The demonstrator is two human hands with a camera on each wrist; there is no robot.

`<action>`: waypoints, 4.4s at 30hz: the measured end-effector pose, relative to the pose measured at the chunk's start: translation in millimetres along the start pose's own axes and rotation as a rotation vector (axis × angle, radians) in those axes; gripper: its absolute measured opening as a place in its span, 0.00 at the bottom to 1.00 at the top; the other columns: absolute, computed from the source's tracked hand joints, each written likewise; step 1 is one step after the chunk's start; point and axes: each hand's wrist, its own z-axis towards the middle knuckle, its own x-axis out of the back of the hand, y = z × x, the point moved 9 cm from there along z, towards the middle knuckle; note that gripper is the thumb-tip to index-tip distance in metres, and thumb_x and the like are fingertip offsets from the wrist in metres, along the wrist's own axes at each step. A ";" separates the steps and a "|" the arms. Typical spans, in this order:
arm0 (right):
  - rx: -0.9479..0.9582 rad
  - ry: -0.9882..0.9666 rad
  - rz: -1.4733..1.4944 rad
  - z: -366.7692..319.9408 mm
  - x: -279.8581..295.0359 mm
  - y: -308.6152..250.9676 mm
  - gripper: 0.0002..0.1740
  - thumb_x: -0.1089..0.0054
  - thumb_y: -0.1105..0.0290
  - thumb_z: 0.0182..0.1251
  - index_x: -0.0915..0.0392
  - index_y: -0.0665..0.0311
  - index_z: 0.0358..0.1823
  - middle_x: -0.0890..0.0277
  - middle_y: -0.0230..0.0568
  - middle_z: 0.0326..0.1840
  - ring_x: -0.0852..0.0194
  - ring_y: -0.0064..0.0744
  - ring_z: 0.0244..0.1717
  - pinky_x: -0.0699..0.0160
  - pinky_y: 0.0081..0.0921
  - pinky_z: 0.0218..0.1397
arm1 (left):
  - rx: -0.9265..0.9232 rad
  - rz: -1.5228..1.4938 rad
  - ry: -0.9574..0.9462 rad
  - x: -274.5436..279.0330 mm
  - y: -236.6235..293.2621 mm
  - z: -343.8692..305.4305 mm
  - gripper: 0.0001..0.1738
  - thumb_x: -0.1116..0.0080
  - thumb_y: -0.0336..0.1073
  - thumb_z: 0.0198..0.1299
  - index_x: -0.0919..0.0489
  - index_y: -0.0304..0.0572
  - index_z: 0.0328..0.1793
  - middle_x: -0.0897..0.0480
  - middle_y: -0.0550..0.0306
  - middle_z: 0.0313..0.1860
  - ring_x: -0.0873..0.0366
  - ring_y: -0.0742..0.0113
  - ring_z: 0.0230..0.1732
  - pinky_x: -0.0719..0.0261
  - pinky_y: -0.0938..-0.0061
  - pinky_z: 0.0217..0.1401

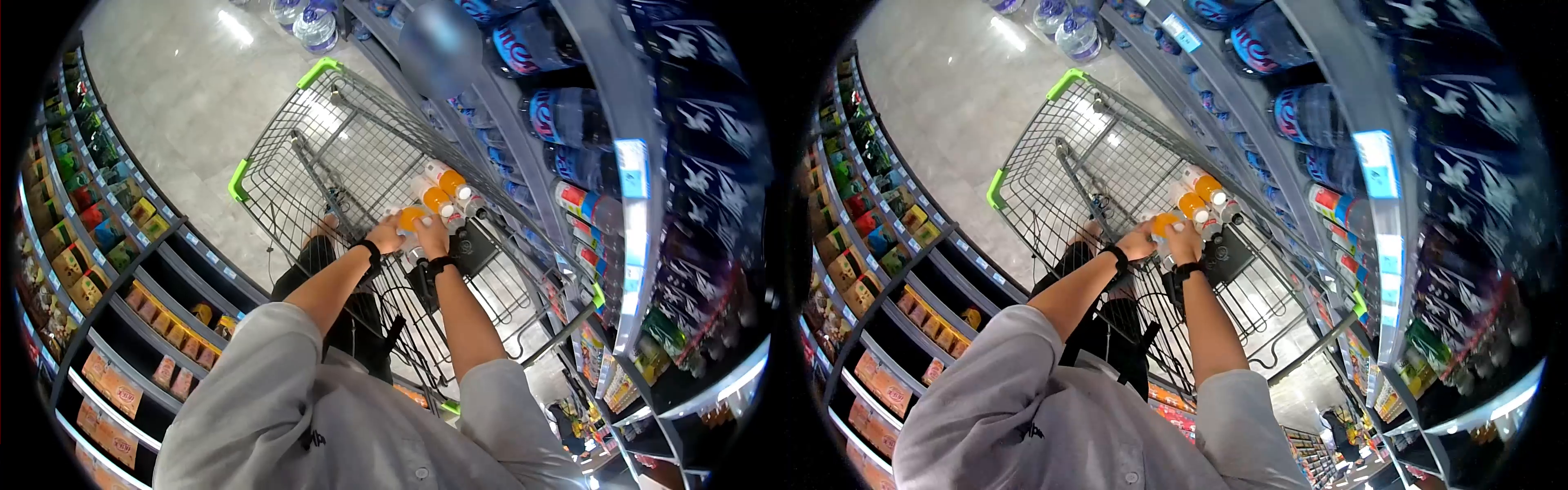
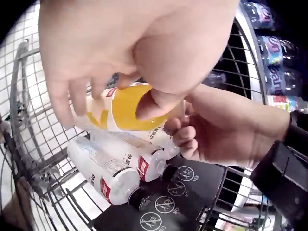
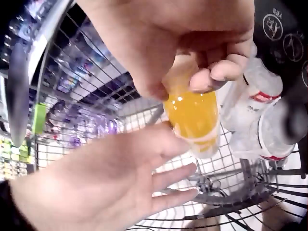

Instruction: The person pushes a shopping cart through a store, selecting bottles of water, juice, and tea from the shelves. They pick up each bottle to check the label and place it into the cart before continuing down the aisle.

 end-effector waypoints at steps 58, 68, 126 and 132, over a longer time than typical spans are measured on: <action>0.626 1.888 0.114 -455.3 655.8 20.7 0.30 0.38 0.66 0.64 0.33 0.72 0.65 0.33 0.59 0.65 0.35 0.57 0.65 0.38 0.44 0.69 | -1.561 0.549 0.275 -155.7 509.8 -383.6 0.19 0.45 0.30 0.58 0.22 0.43 0.57 0.26 0.55 0.69 0.17 0.56 0.41 0.19 0.67 0.42; 0.538 0.430 0.609 -229.4 220.2 -8.8 0.12 0.41 0.75 0.61 0.19 0.62 0.46 0.23 0.47 0.55 0.22 0.45 0.54 0.22 0.36 0.52 | -0.441 0.309 0.362 23.6 138.2 -189.2 0.18 0.43 0.36 0.56 0.19 0.39 0.53 0.17 0.43 0.49 0.17 0.51 0.38 0.20 0.62 0.47; 0.833 1.480 0.867 -475.9 660.3 106.3 0.32 0.29 0.60 0.60 0.30 0.69 0.60 0.20 0.51 0.54 0.19 0.46 0.52 0.22 0.36 0.53 | -1.961 0.649 0.542 -275.8 681.2 -489.6 0.41 0.36 0.33 0.51 0.38 0.34 0.73 0.26 0.37 0.58 0.27 0.39 0.58 0.26 0.55 0.60; 0.715 1.599 0.531 -469.3 698.6 108.6 0.38 0.28 0.62 0.57 0.37 0.67 0.66 0.23 0.59 0.55 0.23 0.62 0.54 0.22 0.46 0.52 | -1.822 0.760 0.397 -280.5 699.8 -450.5 0.48 0.38 0.35 0.52 0.48 0.21 0.76 0.32 0.27 0.68 0.31 0.37 0.67 0.30 0.59 0.69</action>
